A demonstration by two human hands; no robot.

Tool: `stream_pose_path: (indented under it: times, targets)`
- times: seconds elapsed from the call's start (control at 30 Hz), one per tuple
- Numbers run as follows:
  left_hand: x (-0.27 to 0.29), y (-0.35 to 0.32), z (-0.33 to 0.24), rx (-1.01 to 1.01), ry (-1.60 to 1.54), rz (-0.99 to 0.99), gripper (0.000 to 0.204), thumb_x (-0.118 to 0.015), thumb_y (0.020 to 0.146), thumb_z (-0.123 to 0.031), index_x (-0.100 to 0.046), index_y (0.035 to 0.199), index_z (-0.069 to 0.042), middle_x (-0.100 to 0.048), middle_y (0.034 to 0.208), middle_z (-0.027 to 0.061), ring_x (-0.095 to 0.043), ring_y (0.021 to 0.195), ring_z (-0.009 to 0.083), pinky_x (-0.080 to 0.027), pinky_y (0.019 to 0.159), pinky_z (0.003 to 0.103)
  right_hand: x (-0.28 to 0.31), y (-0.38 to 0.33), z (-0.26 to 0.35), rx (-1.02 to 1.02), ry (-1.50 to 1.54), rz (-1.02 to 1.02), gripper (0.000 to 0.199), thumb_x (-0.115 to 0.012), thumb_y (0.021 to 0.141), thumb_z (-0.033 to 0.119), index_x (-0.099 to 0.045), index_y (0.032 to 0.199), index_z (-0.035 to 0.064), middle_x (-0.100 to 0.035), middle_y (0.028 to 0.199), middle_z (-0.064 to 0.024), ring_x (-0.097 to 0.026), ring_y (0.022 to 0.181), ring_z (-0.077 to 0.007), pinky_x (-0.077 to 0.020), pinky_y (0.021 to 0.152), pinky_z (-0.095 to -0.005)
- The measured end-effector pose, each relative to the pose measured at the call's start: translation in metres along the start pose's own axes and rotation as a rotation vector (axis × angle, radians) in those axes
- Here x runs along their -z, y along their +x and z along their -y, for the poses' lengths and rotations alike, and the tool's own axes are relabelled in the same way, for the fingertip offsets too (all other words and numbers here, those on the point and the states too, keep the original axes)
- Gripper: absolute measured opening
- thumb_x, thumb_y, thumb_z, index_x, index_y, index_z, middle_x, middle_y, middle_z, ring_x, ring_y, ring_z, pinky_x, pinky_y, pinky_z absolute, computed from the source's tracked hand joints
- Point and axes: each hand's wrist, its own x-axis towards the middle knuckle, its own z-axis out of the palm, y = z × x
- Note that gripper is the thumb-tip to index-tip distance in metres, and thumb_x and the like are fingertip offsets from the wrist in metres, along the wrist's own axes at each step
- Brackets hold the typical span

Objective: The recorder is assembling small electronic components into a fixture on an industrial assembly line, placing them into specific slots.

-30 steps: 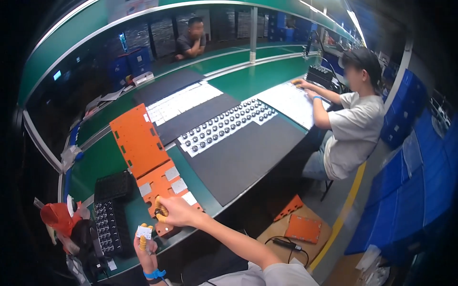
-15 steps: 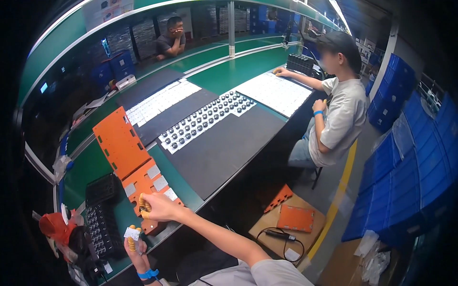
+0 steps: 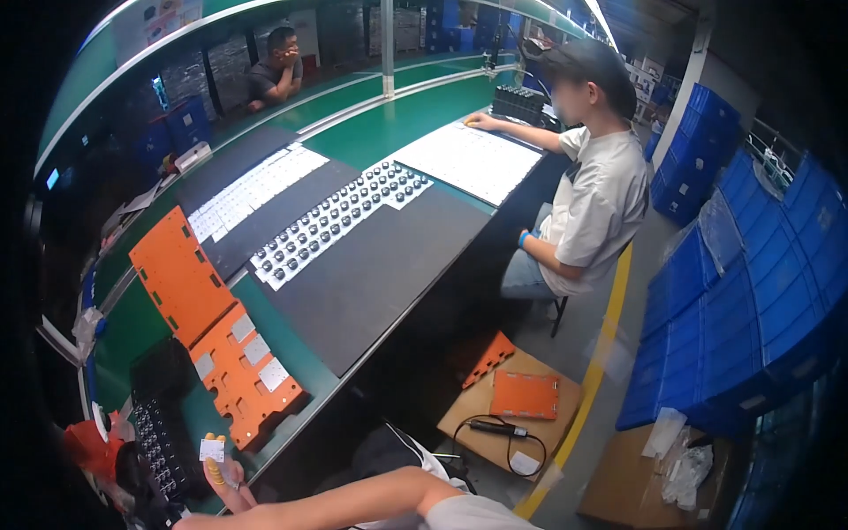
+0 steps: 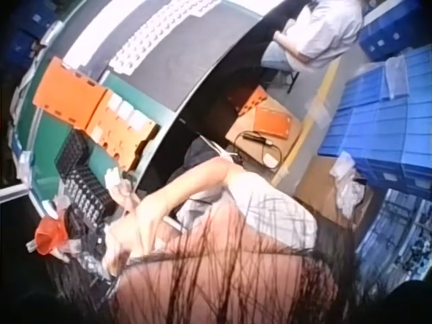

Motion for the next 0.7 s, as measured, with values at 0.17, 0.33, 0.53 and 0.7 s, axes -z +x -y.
stream_pose_path:
  times: [0.17, 0.33, 0.53, 0.7]
  targets:
    - [-0.028, 0.001, -0.054, -0.026, 0.022, 0.052, 0.057, -0.048, 0.094, 0.001, -0.042, 0.151, 0.001, -0.061, 0.132, 0.0088, -0.043, 0.069, 0.0071, -0.038, 0.062, 0.020, -0.008, 0.021, 0.001, 0.101, 0.035, -0.148, 0.024, -0.076, 0.080, 0.025, -0.065, 0.096, 0.0099, -0.071, 0.081, -0.0086, -0.071, 0.076, -0.0303, -0.0557, 0.066, -0.0414]
    - [-0.035, 0.001, -0.051, -0.009, -0.106, 0.093, 0.057, -0.052, 0.096, -0.010, -0.041, 0.151, -0.001, -0.060, 0.134, 0.0094, -0.048, 0.083, 0.0120, -0.042, 0.071, 0.024, -0.005, 0.029, -0.004, 0.205, 0.034, -0.255, 0.024, -0.076, 0.078, 0.024, -0.064, 0.094, 0.0112, -0.070, 0.080, -0.0082, -0.071, 0.074, -0.0305, -0.0549, 0.064, -0.0412]
    - [-0.042, -0.003, -0.054, 0.021, -0.263, 0.154, 0.060, -0.058, 0.098, -0.026, -0.039, 0.151, -0.004, -0.058, 0.137, 0.0104, -0.055, 0.103, 0.0194, -0.049, 0.085, 0.030, 0.019, 0.012, -0.079, -0.046, -0.131, -0.378, 0.022, -0.075, 0.081, 0.023, -0.063, 0.090, 0.0074, -0.066, 0.079, -0.0086, -0.063, 0.067, -0.0296, -0.0489, 0.060, -0.0395]
    - [-0.022, -0.006, -0.039, 0.014, -0.357, 0.034, 0.066, -0.062, 0.100, -0.040, -0.038, 0.152, -0.007, -0.056, 0.139, 0.0111, -0.061, 0.120, 0.0256, -0.055, 0.097, 0.035, 0.045, -0.040, -0.104, -0.161, -0.151, -0.636, 0.033, -0.077, 0.088, 0.026, -0.063, 0.108, 0.0030, -0.066, 0.095, -0.0125, -0.068, 0.081, -0.0234, -0.0536, 0.070, -0.0360]
